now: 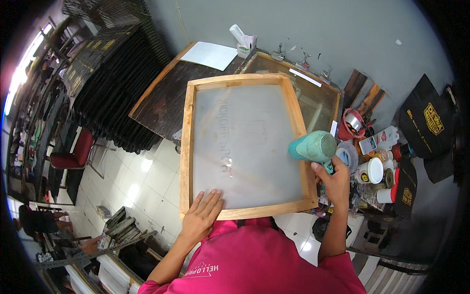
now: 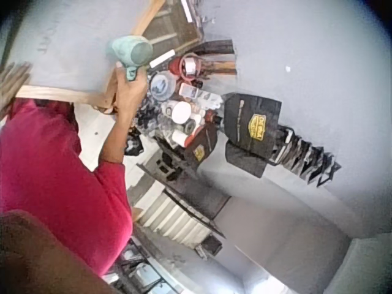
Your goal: The person uses a hairdryer to heat a screen printing frame placed on a table. They then apply clear tape to the edges of the frame using a utility knife to cut the tape.
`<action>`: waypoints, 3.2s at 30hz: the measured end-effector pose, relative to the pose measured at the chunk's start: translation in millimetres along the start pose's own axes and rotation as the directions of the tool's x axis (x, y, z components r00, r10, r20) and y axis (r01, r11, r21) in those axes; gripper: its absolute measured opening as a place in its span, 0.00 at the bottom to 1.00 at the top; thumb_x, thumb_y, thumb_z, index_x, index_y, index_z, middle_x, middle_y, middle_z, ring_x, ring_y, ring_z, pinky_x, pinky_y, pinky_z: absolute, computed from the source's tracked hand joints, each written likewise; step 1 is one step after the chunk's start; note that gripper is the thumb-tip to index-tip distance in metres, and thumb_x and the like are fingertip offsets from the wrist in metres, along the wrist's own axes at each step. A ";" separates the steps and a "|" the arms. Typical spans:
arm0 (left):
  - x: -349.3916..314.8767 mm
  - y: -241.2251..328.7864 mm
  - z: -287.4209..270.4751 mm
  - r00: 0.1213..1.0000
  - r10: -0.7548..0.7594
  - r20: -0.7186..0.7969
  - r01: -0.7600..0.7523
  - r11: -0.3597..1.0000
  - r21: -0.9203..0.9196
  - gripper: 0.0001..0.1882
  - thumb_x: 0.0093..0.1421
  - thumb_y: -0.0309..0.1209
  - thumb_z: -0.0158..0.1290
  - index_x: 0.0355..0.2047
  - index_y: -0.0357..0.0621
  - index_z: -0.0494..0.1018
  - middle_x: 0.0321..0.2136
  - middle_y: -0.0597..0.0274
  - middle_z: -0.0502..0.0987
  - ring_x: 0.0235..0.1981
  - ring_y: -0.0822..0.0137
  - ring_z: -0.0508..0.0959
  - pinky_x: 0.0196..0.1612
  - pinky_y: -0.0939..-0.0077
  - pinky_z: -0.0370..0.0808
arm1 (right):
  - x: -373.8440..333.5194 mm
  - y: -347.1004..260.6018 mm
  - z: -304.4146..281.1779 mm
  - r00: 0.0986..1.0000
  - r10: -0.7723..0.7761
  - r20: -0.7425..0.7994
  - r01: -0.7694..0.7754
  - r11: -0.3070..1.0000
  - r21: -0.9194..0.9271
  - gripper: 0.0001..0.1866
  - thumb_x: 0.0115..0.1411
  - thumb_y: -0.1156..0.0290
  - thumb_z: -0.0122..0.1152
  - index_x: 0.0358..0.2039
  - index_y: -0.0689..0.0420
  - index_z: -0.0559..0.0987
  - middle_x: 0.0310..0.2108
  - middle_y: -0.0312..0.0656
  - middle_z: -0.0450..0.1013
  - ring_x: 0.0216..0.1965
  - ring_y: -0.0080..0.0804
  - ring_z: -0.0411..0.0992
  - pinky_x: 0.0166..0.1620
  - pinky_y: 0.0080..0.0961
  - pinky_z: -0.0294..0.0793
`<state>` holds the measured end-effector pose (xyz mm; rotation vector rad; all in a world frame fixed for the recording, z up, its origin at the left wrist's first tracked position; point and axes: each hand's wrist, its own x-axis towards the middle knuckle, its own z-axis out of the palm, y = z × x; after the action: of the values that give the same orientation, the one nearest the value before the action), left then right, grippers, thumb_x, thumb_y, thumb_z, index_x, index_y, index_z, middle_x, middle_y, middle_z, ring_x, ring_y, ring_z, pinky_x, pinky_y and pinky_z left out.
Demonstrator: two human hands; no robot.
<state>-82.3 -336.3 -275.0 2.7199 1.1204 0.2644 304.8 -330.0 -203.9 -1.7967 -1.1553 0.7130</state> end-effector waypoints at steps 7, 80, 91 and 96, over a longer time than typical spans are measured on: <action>-2.8 0.3 5.0 1.000 0.004 -0.015 -0.004 1.000 0.013 0.28 0.54 0.24 0.53 0.58 0.37 0.72 0.67 0.49 0.69 0.70 0.55 0.66 0.73 0.51 0.59 | 42.2 -9.3 18.8 0.992 -0.106 0.068 0.109 0.993 -0.052 0.18 0.60 0.62 0.72 0.39 0.66 0.82 0.24 0.40 0.77 0.25 0.23 0.71 0.31 0.28 0.71; -7.0 -8.1 8.4 0.998 0.005 -0.062 -0.009 0.998 -0.059 0.23 0.58 0.27 0.51 0.56 0.39 0.73 0.63 0.51 0.73 0.65 0.57 0.72 0.69 0.56 0.67 | 2.4 -43.8 39.9 0.887 0.047 0.460 0.089 0.959 -0.269 0.24 0.57 0.55 0.75 0.34 0.67 0.80 0.20 0.46 0.74 0.21 0.33 0.74 0.29 0.34 0.72; -11.3 -10.2 13.1 0.995 0.014 -0.095 -0.016 1.000 -0.020 0.22 0.58 0.28 0.52 0.55 0.40 0.74 0.64 0.52 0.72 0.64 0.58 0.73 0.69 0.58 0.67 | 88.1 -26.5 32.2 0.969 0.033 0.243 -0.007 0.994 -0.105 0.18 0.61 0.59 0.71 0.29 0.62 0.78 0.21 0.37 0.75 0.20 0.23 0.75 0.23 0.23 0.71; -12.7 -10.4 12.6 0.995 0.011 -0.100 -0.014 1.000 -0.029 0.21 0.60 0.27 0.51 0.55 0.39 0.74 0.64 0.51 0.72 0.64 0.58 0.74 0.68 0.57 0.68 | 149.1 -33.6 62.5 0.979 -0.010 0.203 0.018 0.999 -0.039 0.17 0.63 0.59 0.70 0.31 0.61 0.79 0.21 0.36 0.74 0.19 0.23 0.73 0.22 0.23 0.71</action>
<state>-95.2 -339.4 -290.9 2.7155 1.1164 0.4189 300.8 -164.9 -205.3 -1.7785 -1.3230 0.8864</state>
